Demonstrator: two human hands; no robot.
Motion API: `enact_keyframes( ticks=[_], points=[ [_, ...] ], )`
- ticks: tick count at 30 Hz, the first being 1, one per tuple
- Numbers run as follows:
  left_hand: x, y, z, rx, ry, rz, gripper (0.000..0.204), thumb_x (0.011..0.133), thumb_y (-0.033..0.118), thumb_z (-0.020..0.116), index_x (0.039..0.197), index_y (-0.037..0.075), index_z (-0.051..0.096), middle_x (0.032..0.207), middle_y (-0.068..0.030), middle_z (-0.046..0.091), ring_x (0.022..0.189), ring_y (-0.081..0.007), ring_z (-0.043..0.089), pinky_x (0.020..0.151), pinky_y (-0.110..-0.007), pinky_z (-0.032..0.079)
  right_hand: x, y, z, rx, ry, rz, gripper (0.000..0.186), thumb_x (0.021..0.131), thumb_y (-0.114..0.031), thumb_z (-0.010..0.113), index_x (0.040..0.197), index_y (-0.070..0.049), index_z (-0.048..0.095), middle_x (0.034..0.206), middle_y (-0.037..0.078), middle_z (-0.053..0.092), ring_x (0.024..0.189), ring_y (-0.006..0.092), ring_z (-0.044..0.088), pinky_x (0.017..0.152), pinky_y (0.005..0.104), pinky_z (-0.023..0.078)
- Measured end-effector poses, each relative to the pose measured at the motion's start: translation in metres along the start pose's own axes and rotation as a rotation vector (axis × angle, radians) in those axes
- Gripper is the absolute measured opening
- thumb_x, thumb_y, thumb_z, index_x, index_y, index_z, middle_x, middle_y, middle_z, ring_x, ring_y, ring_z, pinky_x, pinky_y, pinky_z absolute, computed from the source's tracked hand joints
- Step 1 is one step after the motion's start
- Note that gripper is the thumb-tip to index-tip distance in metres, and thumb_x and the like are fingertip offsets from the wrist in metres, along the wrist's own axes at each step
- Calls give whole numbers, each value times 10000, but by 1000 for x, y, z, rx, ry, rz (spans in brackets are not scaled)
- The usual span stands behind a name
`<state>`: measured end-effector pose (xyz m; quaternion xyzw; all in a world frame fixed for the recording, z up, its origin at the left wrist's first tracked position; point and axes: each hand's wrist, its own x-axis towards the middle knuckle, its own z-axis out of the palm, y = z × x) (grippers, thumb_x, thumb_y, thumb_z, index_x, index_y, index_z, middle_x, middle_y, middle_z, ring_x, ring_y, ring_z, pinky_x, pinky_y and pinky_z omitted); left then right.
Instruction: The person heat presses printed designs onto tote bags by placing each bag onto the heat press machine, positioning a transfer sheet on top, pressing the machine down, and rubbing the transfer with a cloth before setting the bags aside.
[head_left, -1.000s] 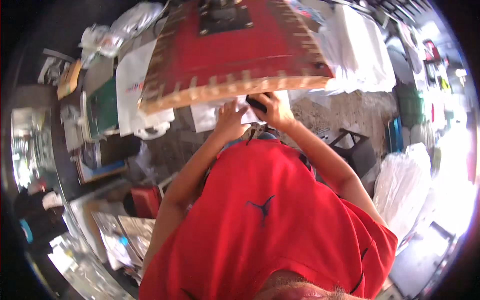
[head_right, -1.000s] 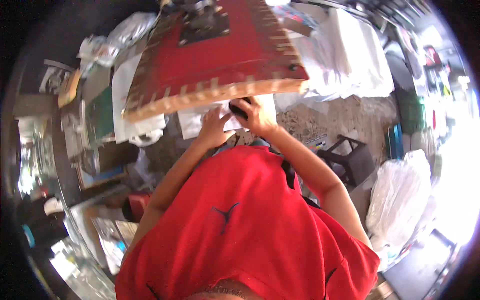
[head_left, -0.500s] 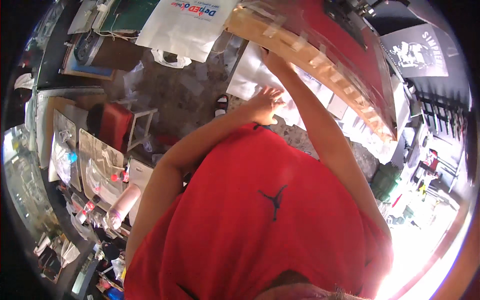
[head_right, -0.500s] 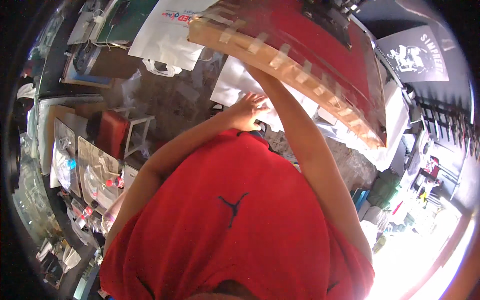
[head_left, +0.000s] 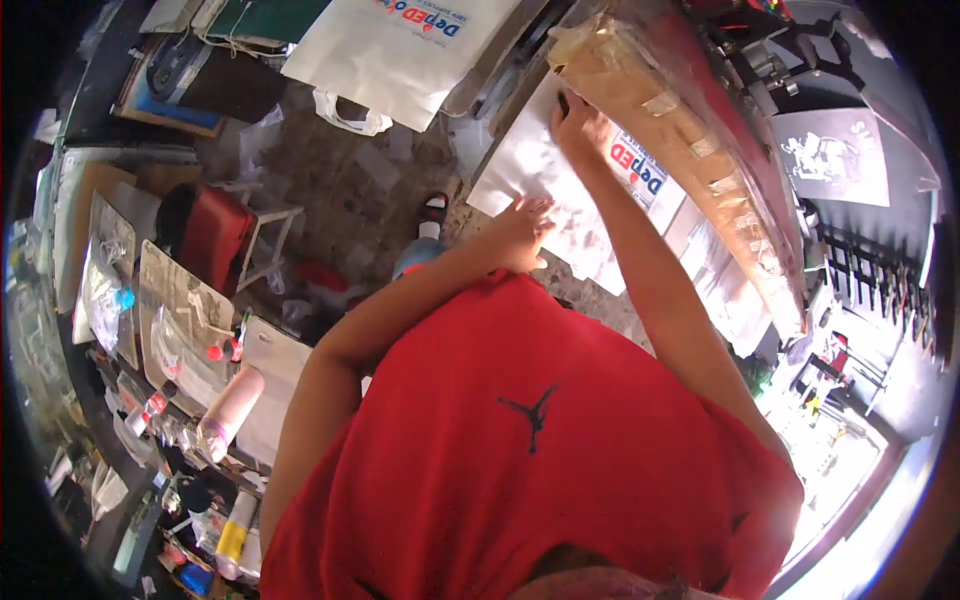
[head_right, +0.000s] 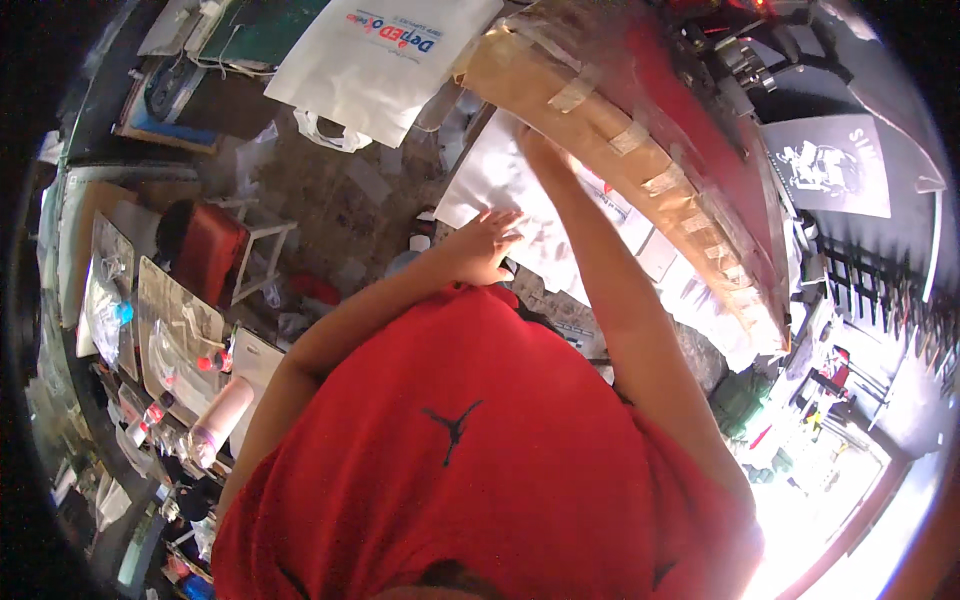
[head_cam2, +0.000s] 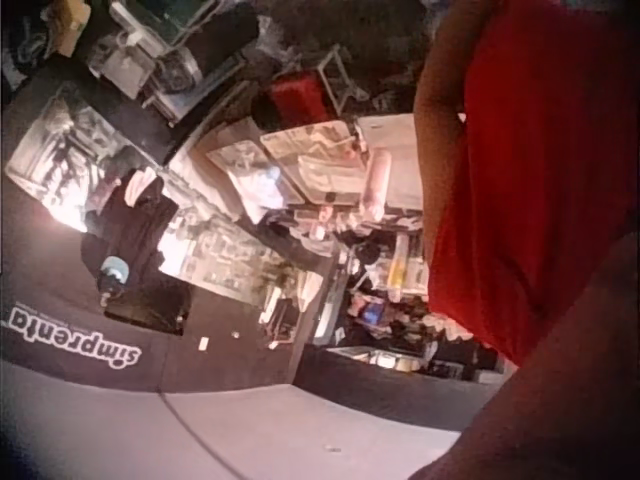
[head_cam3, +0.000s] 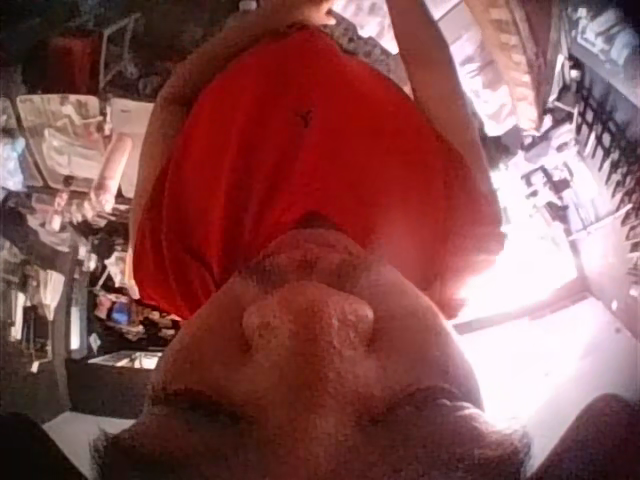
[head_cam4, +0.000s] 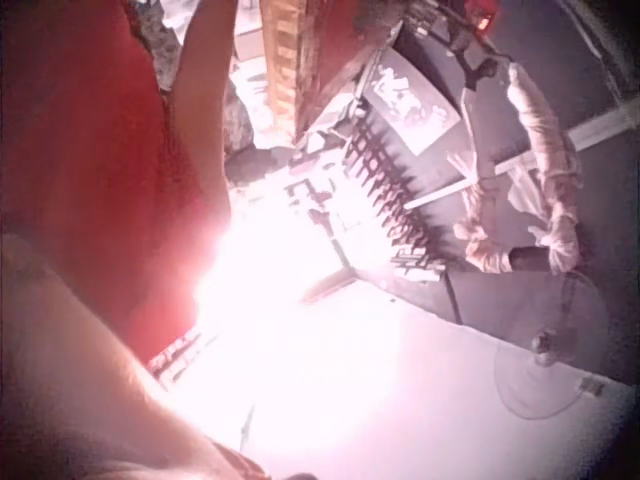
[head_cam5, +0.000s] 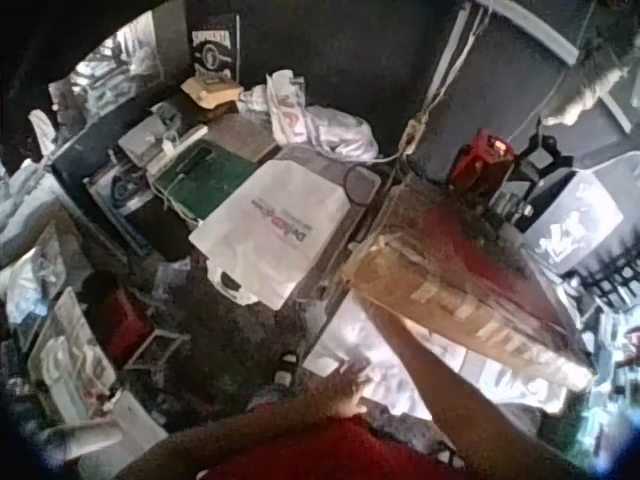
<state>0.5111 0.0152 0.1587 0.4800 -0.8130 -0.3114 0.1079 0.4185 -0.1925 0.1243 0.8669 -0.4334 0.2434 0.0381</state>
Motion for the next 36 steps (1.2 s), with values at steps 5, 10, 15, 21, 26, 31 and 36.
enact_keyframes(
  ticks=[5, 10, 15, 21, 26, 31, 36],
  points=[
    [-7, -14, -5, -161, 54, 59, 678, 746, 319, 733, 1308, 10, 513, 1502, -179, 355, 1391, -339, 330, 1137, -481, 287, -16, -26, -42, -40, -103, 12, 351, 793, -260, 691, 1131, -177, 650, 1087, 237, 546, 965, 414, 608, 838, 487, 528],
    [1, -18, -16, -225, 105, 158, 650, 728, 286, 776, 1254, -16, 541, 1403, -200, 455, 1310, -351, 423, 1096, -445, 353, 24, -20, 2, -42, -69, 92, 278, 849, -304, 631, 1082, -156, 665, 1033, 193, 609, 932, 355, 629, 832, 457, 519],
    [7, -15, -41, -273, 14, 62, 699, 773, 299, 757, 1344, 5, 482, 1324, -252, 525, 1264, -380, 475, 1095, -438, 359, 8, -10, -12, 149, -59, 197, 251, 887, -322, 583, 1025, -138, 684, 988, 159, 648, 901, 316, 640, 811, 439, 512],
    [17, -26, -51, -256, -147, 9, 650, 810, 347, 746, 1307, -5, 520, 1360, -220, 509, 1284, -358, 462, 1084, -409, 375, -86, 103, -95, 302, -138, 567, 291, 932, -344, 525, 956, -117, 706, 933, 119, 694, 864, 269, 652, 787, 417, 502],
    [13, -18, -54, -237, -73, 0, 588, 837, 321, 728, 1289, -4, 540, 1373, -214, 501, 1299, -357, 451, 1088, -407, 368, -108, 115, -75, -61, 95, 511, 238, 816, -292, 658, 975, -121, 701, 953, 142, 679, 897, 355, 638, 802, 447, 505],
    [7, -22, -46, -299, 11, -22, 563, 844, 305, 728, 1285, 6, 546, 1381, -223, 488, 1293, -360, 455, 1084, -409, 367, -47, 8, -45, 192, 18, 438, 322, 762, -223, 690, 1085, -227, 683, 1136, 93, 623, 1075, 329, 574, 906, 461, 480],
    [27, -29, -51, -270, -91, 33, 552, 845, 269, 731, 1279, -13, 538, 1366, -224, 499, 1287, -358, 460, 1084, -400, 367, -6, -10, -22, 80, -112, 293, 381, 787, -269, 658, 1167, -249, 669, 1275, 121, 559, 1188, 330, 527, 972, 470, 459]
  ],
)
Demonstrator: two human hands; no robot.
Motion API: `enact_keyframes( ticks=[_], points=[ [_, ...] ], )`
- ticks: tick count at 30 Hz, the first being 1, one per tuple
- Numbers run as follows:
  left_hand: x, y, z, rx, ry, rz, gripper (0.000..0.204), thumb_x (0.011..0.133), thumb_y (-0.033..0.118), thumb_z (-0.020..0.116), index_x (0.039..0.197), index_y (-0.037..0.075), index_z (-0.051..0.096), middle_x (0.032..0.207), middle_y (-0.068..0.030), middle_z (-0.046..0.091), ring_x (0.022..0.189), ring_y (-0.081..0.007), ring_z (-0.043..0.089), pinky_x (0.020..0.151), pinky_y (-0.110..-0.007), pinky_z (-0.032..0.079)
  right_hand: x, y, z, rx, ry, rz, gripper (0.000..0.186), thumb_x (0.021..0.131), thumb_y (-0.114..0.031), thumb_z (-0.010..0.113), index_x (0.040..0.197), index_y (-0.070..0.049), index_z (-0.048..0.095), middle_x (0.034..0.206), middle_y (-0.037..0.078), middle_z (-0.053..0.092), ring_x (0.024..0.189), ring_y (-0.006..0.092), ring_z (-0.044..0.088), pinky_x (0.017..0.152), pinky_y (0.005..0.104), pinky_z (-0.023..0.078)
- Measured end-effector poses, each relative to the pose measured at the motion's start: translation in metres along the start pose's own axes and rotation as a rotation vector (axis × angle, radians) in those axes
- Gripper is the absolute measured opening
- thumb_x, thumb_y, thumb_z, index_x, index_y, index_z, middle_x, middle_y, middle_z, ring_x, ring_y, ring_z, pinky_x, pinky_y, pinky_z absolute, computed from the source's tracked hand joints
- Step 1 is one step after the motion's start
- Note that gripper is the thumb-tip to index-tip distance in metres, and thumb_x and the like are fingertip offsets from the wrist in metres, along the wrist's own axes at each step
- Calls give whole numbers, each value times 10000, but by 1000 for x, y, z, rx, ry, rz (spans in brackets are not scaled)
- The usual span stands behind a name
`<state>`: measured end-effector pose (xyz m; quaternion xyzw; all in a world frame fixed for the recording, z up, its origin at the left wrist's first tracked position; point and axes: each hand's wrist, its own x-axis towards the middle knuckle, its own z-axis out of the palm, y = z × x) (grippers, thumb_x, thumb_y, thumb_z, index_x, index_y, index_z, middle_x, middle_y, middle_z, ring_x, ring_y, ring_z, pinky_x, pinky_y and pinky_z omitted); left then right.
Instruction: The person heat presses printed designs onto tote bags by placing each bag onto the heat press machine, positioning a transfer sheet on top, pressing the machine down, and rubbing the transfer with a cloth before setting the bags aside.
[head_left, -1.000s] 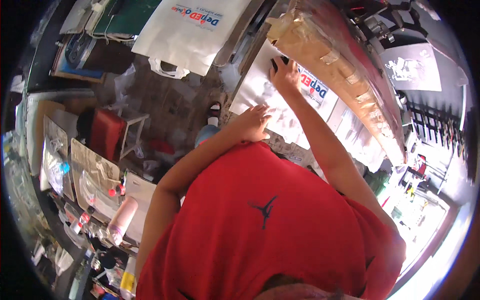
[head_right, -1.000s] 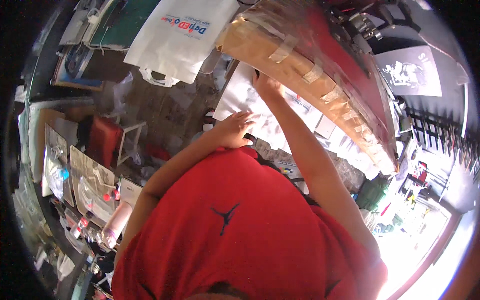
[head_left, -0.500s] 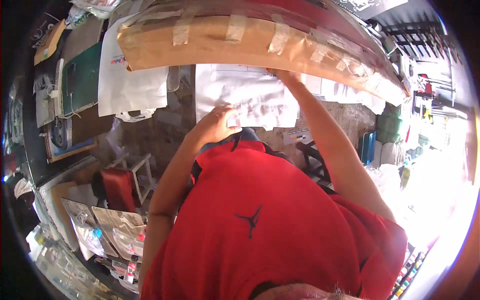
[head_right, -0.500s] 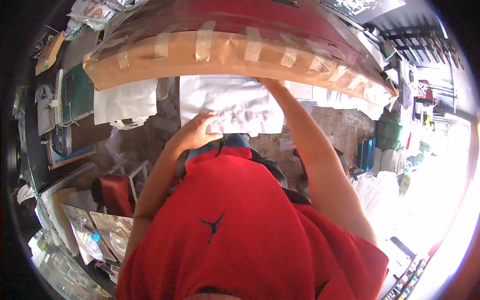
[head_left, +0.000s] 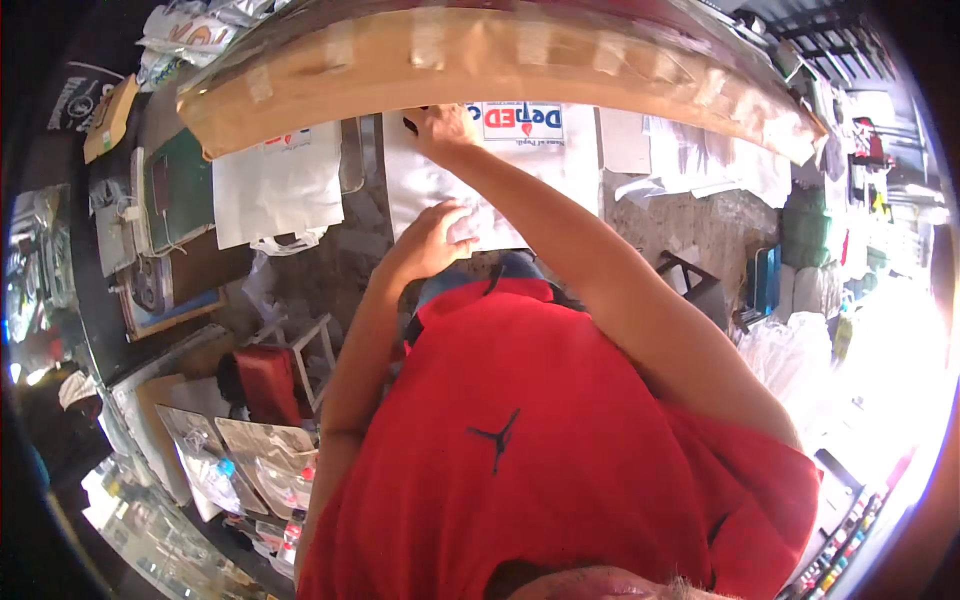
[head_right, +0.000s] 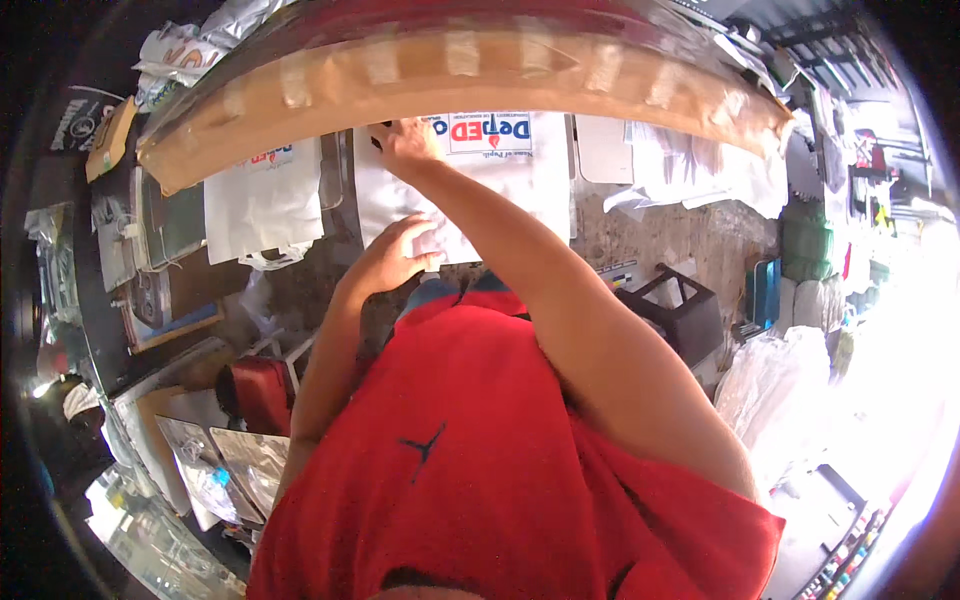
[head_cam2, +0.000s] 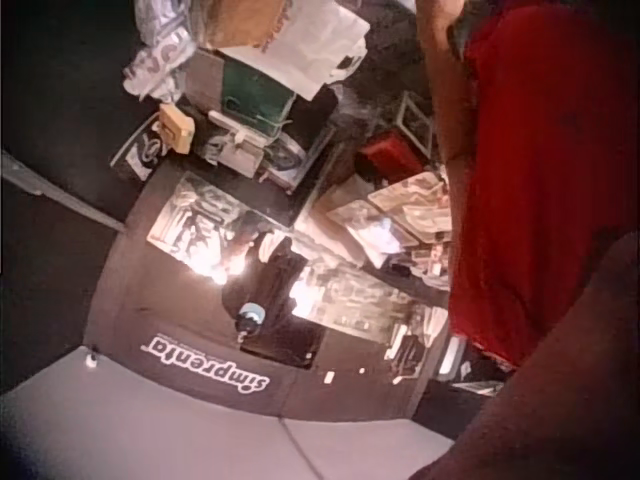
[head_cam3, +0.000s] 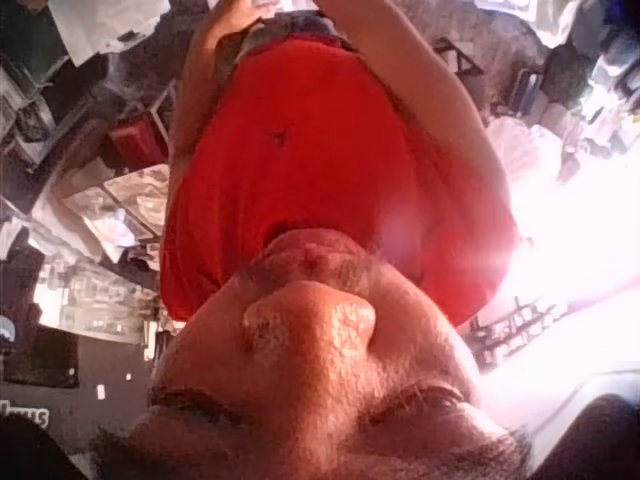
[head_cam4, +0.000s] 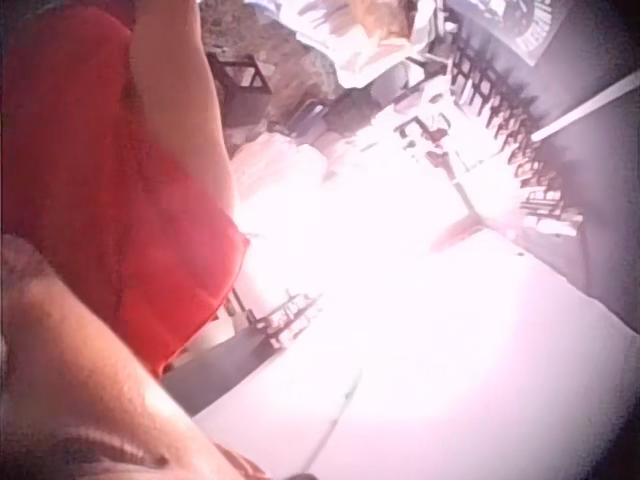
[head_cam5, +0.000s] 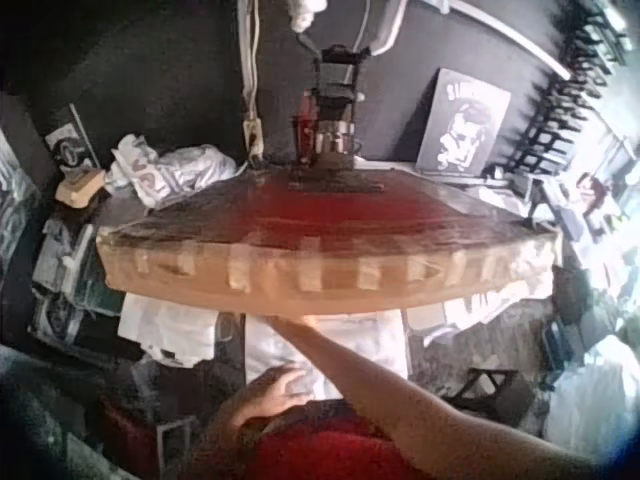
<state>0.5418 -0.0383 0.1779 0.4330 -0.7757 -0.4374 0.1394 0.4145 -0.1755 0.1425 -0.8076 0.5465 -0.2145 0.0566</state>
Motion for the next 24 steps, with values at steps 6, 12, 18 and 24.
enact_keyframes(
  ticks=[6, 12, 18, 24],
  points=[
    [15, -6, -16, 21, 59, -31, 551, 829, 255, 756, 1264, -6, 540, 1357, -199, 498, 1276, -316, 479, 1080, -370, 372, -54, 126, -46, 168, 207, 29, 367, 744, -147, 705, 1109, -155, 662, 1111, 123, 643, 1055, 337, 590, 892, 481, 469],
    [4, -13, -5, 30, 211, -9, 523, 840, 264, 752, 1243, -9, 560, 1345, -183, 505, 1278, -309, 477, 1083, -365, 369, -48, 165, -53, -153, 137, 254, 391, 754, -239, 719, 1126, -154, 633, 1146, 186, 576, 1016, 388, 564, 851, 526, 461],
    [-24, -16, 2, -82, 303, -147, 486, 862, 229, 736, 1250, -5, 562, 1342, -148, 516, 1229, -264, 521, 1027, -363, 425, -94, 121, -77, -164, 162, 223, 361, 733, -259, 754, 1067, -160, 660, 1057, 189, 490, 957, 381, 543, 825, 486, 481],
    [-28, 12, -15, -387, 213, -351, 494, 869, 207, 725, 1291, 19, 549, 1221, -116, 603, 1089, -190, 591, 918, -322, 494, -38, 33, -19, -50, 41, 162, 233, 800, -263, 661, 1026, -209, 668, 1095, 168, 498, 1022, 381, 511, 811, 500, 480]
  ],
)
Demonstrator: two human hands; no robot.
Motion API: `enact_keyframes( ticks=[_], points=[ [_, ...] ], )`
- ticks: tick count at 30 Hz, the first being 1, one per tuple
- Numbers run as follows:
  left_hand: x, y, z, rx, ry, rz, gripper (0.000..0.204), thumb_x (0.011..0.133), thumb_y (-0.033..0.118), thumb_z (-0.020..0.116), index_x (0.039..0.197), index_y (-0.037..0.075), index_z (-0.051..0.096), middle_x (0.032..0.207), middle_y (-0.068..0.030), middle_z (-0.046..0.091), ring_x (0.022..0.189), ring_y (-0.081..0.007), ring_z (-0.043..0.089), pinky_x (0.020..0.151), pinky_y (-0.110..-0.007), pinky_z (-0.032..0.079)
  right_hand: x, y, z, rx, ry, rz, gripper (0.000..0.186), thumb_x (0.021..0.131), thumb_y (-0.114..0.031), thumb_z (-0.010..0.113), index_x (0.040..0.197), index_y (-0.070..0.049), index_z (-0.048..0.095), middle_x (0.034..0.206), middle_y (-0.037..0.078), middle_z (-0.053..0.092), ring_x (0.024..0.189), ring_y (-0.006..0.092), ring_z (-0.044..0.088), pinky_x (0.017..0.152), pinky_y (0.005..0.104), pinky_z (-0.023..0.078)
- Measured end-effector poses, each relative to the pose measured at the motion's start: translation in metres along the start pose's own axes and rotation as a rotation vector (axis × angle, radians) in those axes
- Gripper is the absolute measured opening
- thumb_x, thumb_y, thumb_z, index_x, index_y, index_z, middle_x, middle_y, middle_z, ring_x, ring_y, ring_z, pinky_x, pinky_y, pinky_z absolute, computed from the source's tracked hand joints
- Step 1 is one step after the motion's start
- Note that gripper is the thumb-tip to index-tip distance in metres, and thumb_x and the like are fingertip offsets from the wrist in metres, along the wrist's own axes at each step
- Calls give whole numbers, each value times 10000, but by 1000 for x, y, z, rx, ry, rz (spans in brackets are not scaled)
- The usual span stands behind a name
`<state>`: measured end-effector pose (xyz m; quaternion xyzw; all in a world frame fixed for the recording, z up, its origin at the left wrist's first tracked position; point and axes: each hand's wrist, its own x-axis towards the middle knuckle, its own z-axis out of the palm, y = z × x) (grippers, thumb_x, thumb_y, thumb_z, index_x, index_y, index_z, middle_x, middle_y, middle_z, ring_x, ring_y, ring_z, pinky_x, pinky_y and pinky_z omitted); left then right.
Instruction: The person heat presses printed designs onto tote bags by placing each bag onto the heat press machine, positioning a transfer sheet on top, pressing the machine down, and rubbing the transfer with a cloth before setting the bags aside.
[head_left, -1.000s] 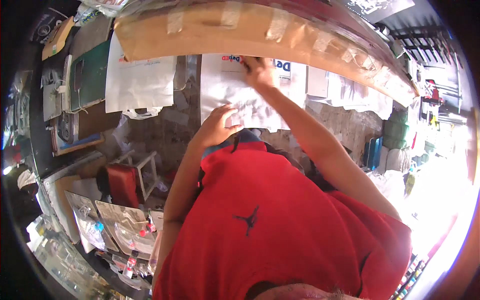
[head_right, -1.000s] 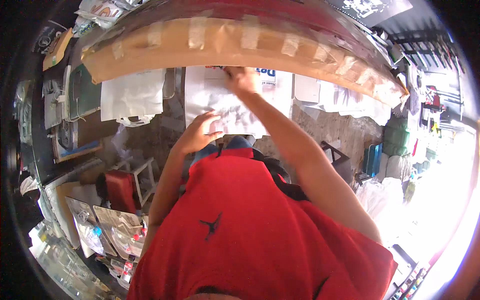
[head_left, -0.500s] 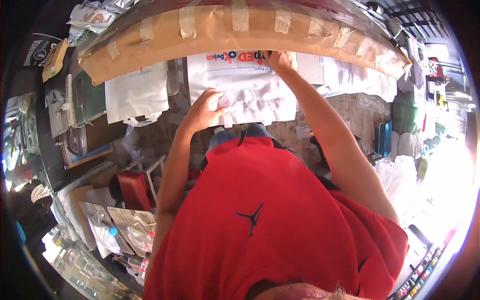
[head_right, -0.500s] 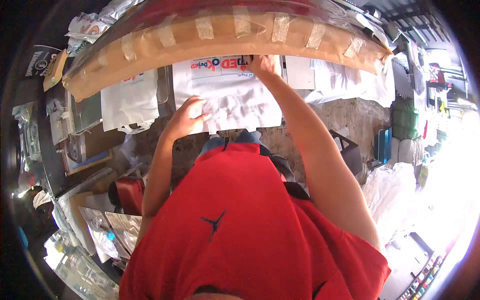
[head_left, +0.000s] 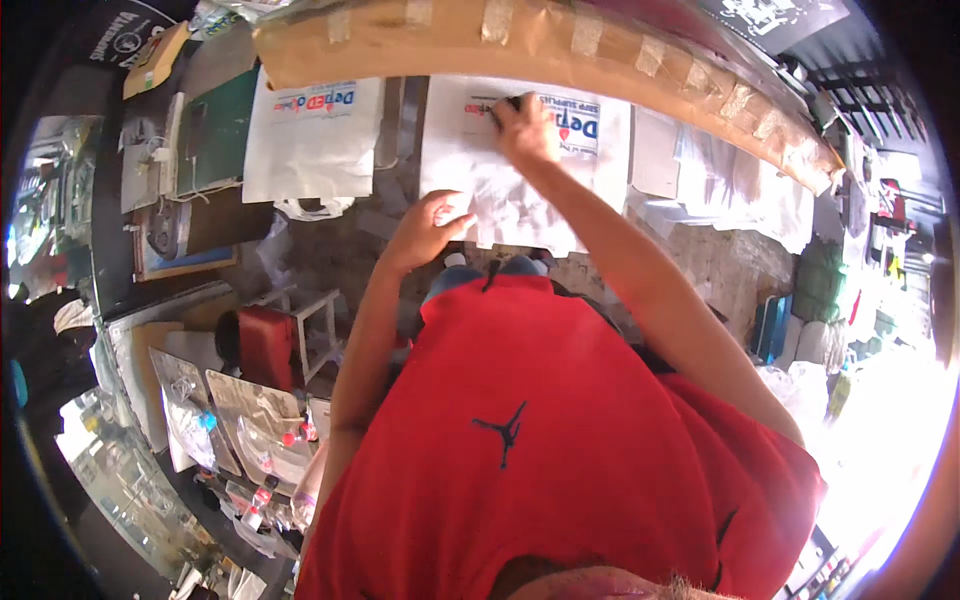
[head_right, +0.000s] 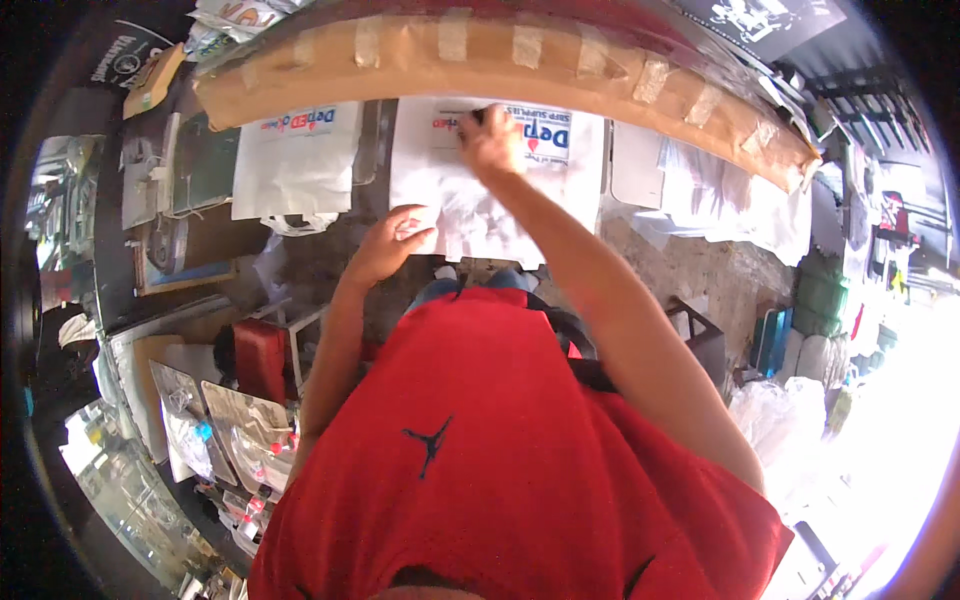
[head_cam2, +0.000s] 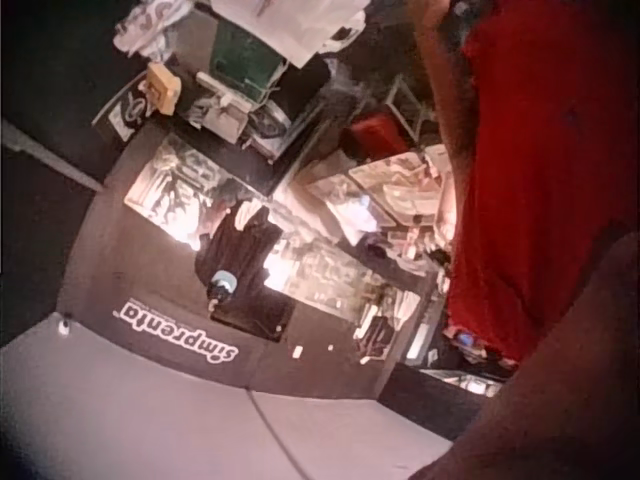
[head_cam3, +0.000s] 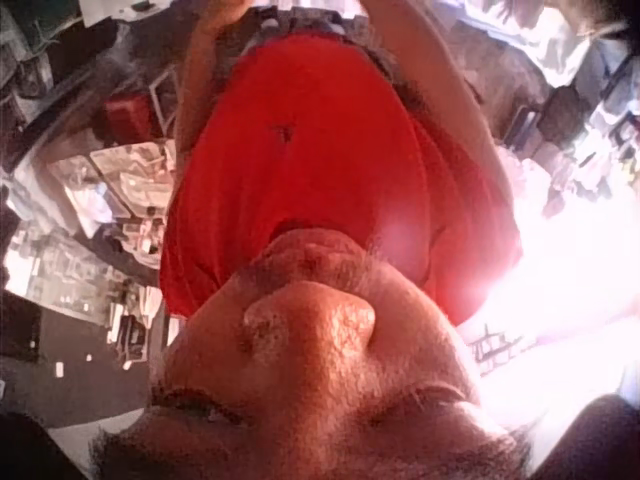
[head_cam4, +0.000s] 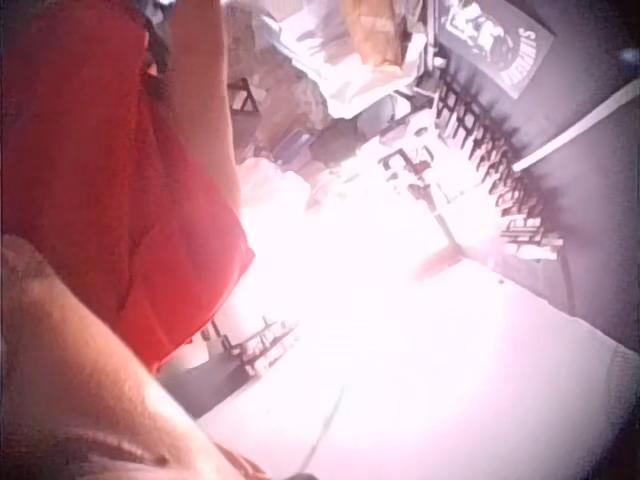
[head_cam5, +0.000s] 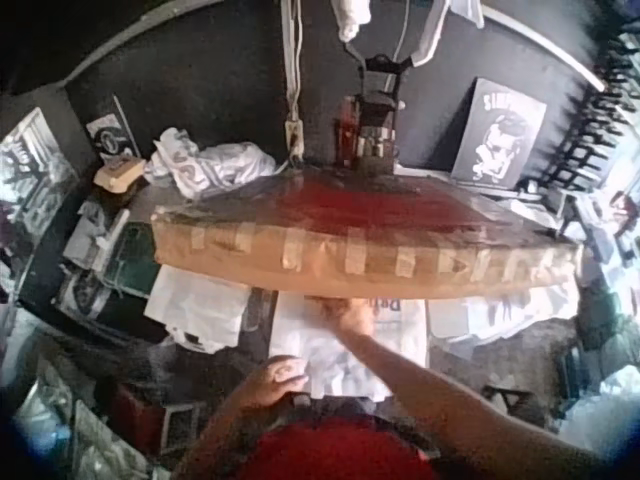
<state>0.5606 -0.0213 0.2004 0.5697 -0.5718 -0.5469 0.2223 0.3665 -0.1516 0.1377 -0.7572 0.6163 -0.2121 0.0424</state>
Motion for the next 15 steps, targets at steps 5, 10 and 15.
enact_keyframes(
  ticks=[5, 10, 15],
  points=[
    [25, -30, -1, 81, 143, 56, 621, 831, 300, 740, 1323, 1, 509, 1229, -197, 595, 1097, -272, 609, 919, -359, 491, 40, -64, 17, 110, -94, -261, 222, 862, -209, 560, 1040, -245, 689, 1087, 176, 498, 1004, 364, 551, 837, 474, 492],
    [78, -3, -3, 283, 257, 56, 548, 818, 171, 710, 1294, -28, 526, 1169, -182, 628, 1043, -253, 619, 870, -347, 512, 85, -19, 32, -79, 185, -275, 284, 860, -259, 567, 1122, -210, 666, 1219, 176, 501, 1192, 361, 447, 924, 516, 421],
    [91, -22, -3, 152, 358, 91, 352, 793, 149, 670, 1102, -7, 602, 1031, -199, 660, 944, -305, 633, 808, -397, 504, 19, -42, -5, -80, -166, -247, 367, 796, -344, 658, 1137, -208, 653, 1214, 172, 467, 1157, 377, 454, 926, 503, 415]
  ],
)
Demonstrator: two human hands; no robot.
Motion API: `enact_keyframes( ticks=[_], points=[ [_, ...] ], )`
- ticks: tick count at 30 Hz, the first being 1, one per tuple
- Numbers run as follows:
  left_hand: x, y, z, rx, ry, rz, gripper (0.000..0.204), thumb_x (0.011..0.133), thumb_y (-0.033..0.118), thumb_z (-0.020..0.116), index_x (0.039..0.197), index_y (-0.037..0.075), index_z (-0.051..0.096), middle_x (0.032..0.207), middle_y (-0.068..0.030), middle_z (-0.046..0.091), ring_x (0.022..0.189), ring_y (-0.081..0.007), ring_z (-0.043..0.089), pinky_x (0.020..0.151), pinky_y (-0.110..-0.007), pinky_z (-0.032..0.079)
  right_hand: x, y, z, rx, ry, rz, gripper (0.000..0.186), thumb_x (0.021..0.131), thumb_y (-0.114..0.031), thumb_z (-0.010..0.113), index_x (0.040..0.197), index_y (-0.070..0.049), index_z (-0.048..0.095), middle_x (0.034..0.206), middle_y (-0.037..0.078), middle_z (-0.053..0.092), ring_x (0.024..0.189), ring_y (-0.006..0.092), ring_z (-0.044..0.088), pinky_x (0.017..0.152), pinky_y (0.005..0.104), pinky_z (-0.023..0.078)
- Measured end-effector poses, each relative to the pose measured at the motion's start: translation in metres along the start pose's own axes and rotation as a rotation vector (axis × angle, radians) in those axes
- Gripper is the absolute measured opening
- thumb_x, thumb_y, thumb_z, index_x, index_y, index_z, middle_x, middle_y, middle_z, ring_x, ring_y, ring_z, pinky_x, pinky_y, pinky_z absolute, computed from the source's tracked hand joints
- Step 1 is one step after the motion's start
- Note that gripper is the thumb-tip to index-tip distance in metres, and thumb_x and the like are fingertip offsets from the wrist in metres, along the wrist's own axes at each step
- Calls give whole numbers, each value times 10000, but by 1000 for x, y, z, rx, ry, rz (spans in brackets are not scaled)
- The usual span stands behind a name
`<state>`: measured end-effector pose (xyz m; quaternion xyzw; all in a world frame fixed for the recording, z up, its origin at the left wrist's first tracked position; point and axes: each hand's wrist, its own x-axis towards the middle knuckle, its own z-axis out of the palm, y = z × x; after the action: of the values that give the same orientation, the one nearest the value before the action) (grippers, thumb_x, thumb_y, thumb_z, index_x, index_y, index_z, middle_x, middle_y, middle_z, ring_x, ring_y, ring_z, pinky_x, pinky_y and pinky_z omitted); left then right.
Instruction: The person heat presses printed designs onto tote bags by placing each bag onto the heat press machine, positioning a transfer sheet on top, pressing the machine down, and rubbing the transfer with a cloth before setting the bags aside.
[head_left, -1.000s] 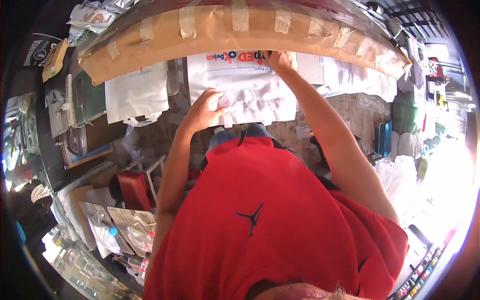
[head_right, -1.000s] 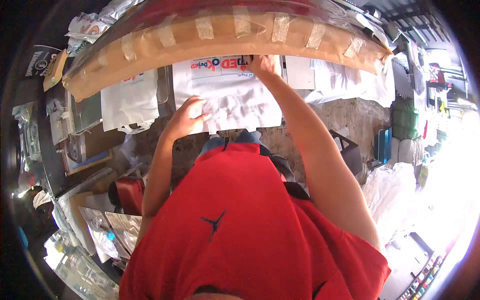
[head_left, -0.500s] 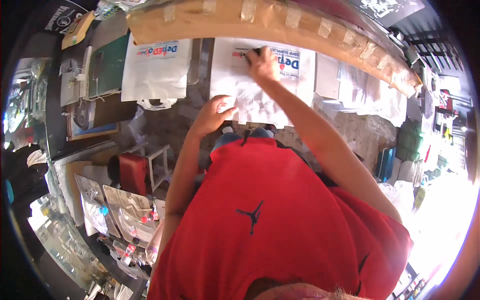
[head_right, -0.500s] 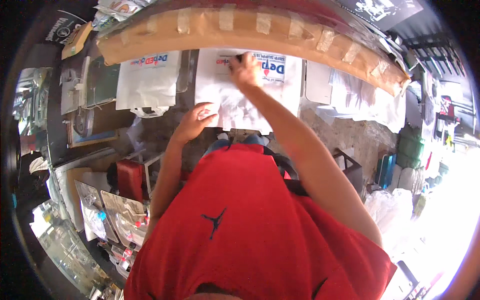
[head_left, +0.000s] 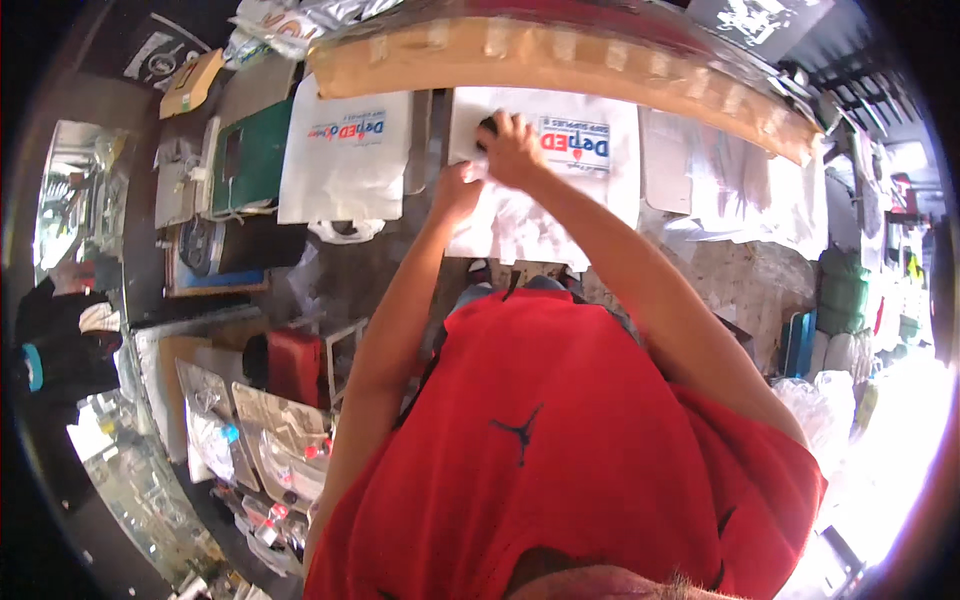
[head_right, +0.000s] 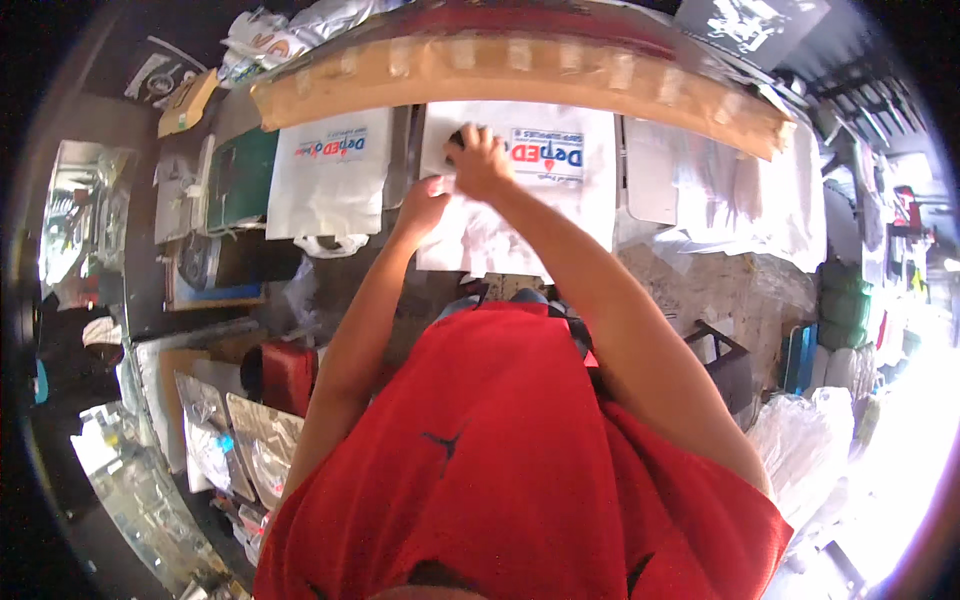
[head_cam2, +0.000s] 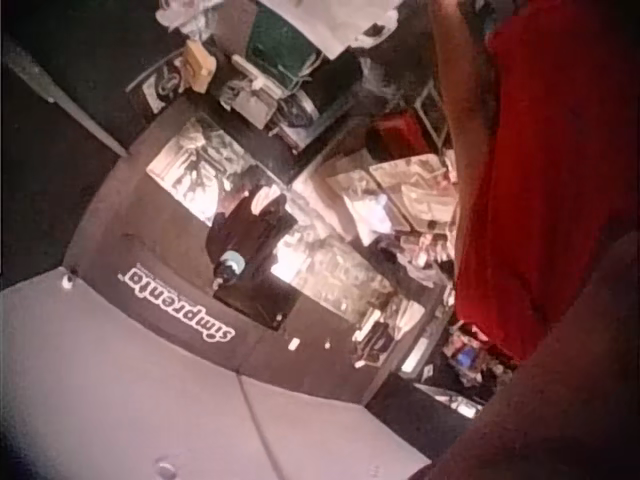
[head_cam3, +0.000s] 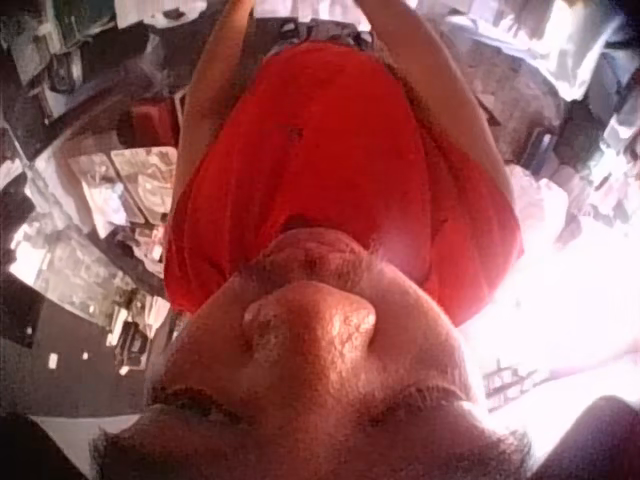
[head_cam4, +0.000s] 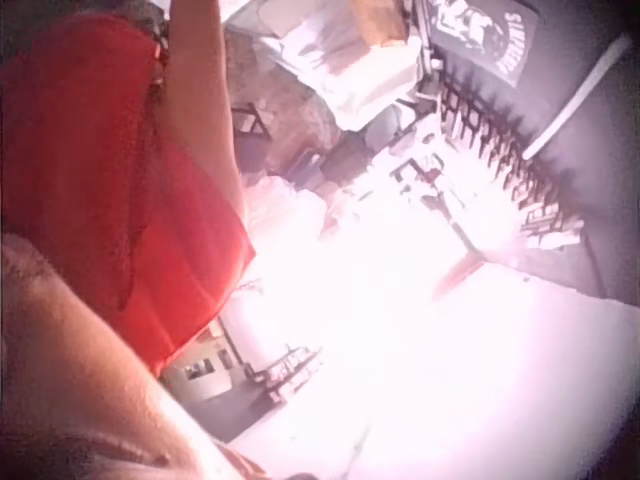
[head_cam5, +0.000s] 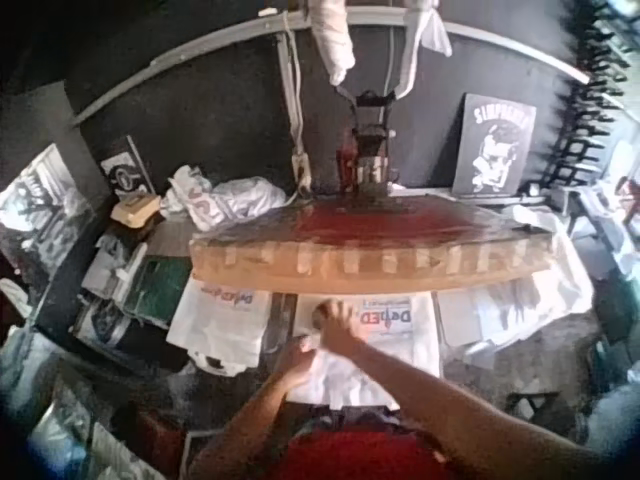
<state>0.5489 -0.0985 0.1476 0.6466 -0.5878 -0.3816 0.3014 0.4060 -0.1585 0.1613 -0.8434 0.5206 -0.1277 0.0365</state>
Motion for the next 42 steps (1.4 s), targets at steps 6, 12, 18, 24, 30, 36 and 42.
enact_keyframes(
  ticks=[6, 12, 18, 24, 30, 36, 42],
  points=[
    [41, 32, 28, -55, -164, 313, 215, 902, 200, 537, 858, 41, 675, 755, -172, 607, 728, -343, 587, 659, -456, 462, 1, 40, 32, 97, 75, 303, 530, 698, -439, 758, 1068, -83, 627, 1151, 181, 529, 1084, 379, 519, 873, 512, 454],
    [42, -72, -22, -72, -266, 205, 298, 850, 118, 543, 1085, -38, 638, 1050, -166, 649, 1031, -275, 600, 934, -370, 456, -12, -19, -3, 133, 38, 49, 249, 822, -345, 598, 1037, -237, 660, 1155, 133, 497, 1072, 325, 507, 825, 433, 478],
    [10, -42, -14, -125, -35, 53, 386, 810, 75, 675, 1158, -60, 579, 1173, -179, 592, 1089, -280, 568, 998, -372, 420, -23, 59, -26, 418, 284, 518, 251, 848, -298, 608, 1065, -179, 648, 1108, 176, 492, 1031, 371, 523, 811, 474, 503],
    [-46, -68, -28, -25, 108, 97, 475, 811, 114, 685, 1232, -49, 539, 1240, -196, 555, 1163, -300, 541, 1047, -390, 402, -94, 220, -30, 414, 401, 818, 224, 847, -175, 569, 1053, -106, 624, 1153, 289, 526, 1106, 442, 513, 864, 546, 477],
    [-95, -58, -6, 146, 179, 13, 460, 806, 232, 770, 1142, -11, 571, 1017, -155, 628, 881, -246, 621, 780, -343, 493, -295, 299, -35, 583, 799, 1409, 358, 898, -368, 637, 1057, -48, 659, 889, 87, 682, 781, 218, 630, 727, 348, 503],
    [-129, -84, -15, 43, 252, -247, 401, 817, 221, 756, 1082, -21, 579, 940, -111, 649, 835, -228, 636, 725, -326, 508, -497, 244, 15, 1255, 46, 1802, 844, 770, -715, 632, 1293, -55, 574, 1027, 71, 669, 950, 232, 623, 794, 452, 490],
    [-142, -43, -9, -1237, 108, -729, 276, 905, 216, 657, 1091, 24, 590, 1008, -86, 663, 957, -246, 631, 856, -371, 507, -470, 250, 0, 1022, -620, 974, 428, 727, -243, 745, 1118, -77, 693, 1011, 80, 715, 864, 211, 636, 761, 353, 509]
  ],
)
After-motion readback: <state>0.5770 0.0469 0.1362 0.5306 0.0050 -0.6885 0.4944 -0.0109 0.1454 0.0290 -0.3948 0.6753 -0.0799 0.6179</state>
